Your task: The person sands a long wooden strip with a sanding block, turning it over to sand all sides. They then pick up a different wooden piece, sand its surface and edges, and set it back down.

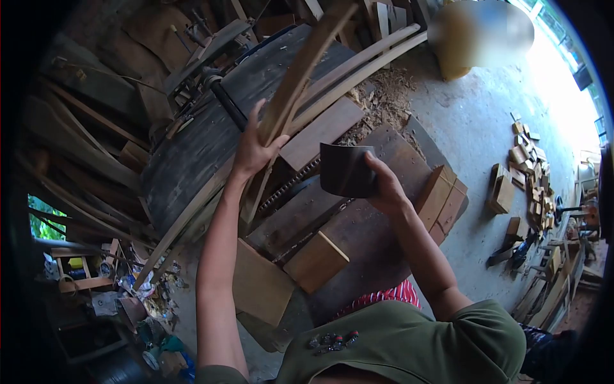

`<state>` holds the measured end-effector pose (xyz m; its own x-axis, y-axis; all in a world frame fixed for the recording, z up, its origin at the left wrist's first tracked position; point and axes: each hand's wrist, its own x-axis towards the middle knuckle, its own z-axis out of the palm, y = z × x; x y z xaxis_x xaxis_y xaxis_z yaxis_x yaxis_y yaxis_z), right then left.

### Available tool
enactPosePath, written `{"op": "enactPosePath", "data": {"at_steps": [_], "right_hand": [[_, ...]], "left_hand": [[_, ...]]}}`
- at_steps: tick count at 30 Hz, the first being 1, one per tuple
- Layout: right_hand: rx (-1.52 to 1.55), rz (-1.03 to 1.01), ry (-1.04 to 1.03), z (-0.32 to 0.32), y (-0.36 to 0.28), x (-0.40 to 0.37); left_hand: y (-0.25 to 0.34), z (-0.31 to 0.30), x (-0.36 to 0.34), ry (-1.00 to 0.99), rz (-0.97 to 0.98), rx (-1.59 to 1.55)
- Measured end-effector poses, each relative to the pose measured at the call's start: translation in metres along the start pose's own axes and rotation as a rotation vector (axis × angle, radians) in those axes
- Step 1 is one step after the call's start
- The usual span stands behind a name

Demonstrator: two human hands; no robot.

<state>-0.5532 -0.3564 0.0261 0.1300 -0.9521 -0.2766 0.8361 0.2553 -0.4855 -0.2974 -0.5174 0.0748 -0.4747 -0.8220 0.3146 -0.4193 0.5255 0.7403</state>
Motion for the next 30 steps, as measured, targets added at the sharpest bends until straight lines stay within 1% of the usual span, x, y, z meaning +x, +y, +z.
{"op": "enactPosePath", "data": {"at_steps": [1, 3, 5, 6, 7, 9, 10, 12, 13, 15, 16, 17, 19, 20, 21, 23, 24, 25, 27, 29, 30], "right_hand": [[-0.069, 0.001, -0.064, 0.003, 0.001, -0.002], [-0.083, 0.006, -0.050, 0.009, 0.007, -0.005], [-0.130, 0.038, -0.045, 0.012, 0.013, -0.009], [-0.127, 0.041, -0.036, 0.014, 0.016, -0.011], [-0.165, 0.041, -0.051, 0.016, 0.018, -0.014], [-0.207, 0.045, -0.055, 0.022, 0.019, -0.021], [-0.208, 0.036, -0.064, 0.028, 0.018, -0.028], [-0.202, 0.033, -0.112, 0.031, 0.013, -0.043], [-0.209, 0.040, -0.097, 0.032, 0.011, -0.051], [-0.616, -0.191, 0.008, 0.032, 0.009, -0.070], [-0.954, -0.280, 0.020, 0.030, 0.006, -0.083], [-0.960, -0.265, 0.028, 0.028, 0.005, -0.099], [-1.852, -1.064, 0.020, 0.032, 0.007, -0.124], [-1.922, -0.957, 0.016, 0.022, 0.019, -0.134], [-2.057, -0.863, 0.027, 0.009, 0.033, -0.141], [-2.232, -0.572, -0.022, -0.049, 0.073, -0.147], [-2.338, -0.682, -0.006, -0.062, 0.088, -0.156], [-2.342, -0.677, -0.040, -0.060, 0.091, -0.158], [-2.341, -0.692, 0.074, -0.059, 0.094, -0.156], [-2.357, -0.687, 0.059, -0.061, 0.094, -0.155], [-2.337, -0.726, 0.071, -0.065, 0.094, -0.154]], "left_hand": [[-0.003, -0.004, -0.007, 0.045, -0.024, -0.041], [-0.008, -0.017, -0.020, 0.012, -0.056, -0.040], [-0.006, -0.024, -0.021, -0.149, -0.236, -0.005], [-0.002, -0.024, -0.021, -0.205, -0.267, -0.008], [-0.003, -0.019, -0.022, -0.211, -0.271, -0.014], [-0.003, -0.009, -0.027, 0.006, -0.015, -0.052], [0.004, -0.007, -0.030, 0.004, -0.026, -0.063], [0.016, -0.010, -0.044, 0.063, -0.152, -0.020], [0.012, -0.010, -0.056, 0.060, -0.161, -0.036], [0.005, -0.009, -0.078, 0.251, 0.062, 0.459], [0.019, -0.009, -0.095, 0.237, 0.010, 0.411], [0.033, -0.006, -0.114, 0.232, -0.002, 0.401], [0.065, -0.006, -0.156, 0.174, 0.042, 0.379], [0.079, -0.003, -0.176, 0.155, 0.099, 0.386], [0.088, 0.001, -0.199, 0.143, 0.109, 0.446], [0.110, 0.012, -0.243, 0.122, 0.018, 0.384], [0.116, 0.018, -0.265, 0.107, -0.004, 0.399], [0.124, 0.026, -0.284, 0.093, -0.020, 0.406], [0.137, 0.042, -0.319, 0.063, -0.005, 0.392], [0.146, 0.060, -0.351, 0.021, 0.069, 0.391], [0.149, 0.071, -0.369, -0.040, 0.063, 0.418]]}}
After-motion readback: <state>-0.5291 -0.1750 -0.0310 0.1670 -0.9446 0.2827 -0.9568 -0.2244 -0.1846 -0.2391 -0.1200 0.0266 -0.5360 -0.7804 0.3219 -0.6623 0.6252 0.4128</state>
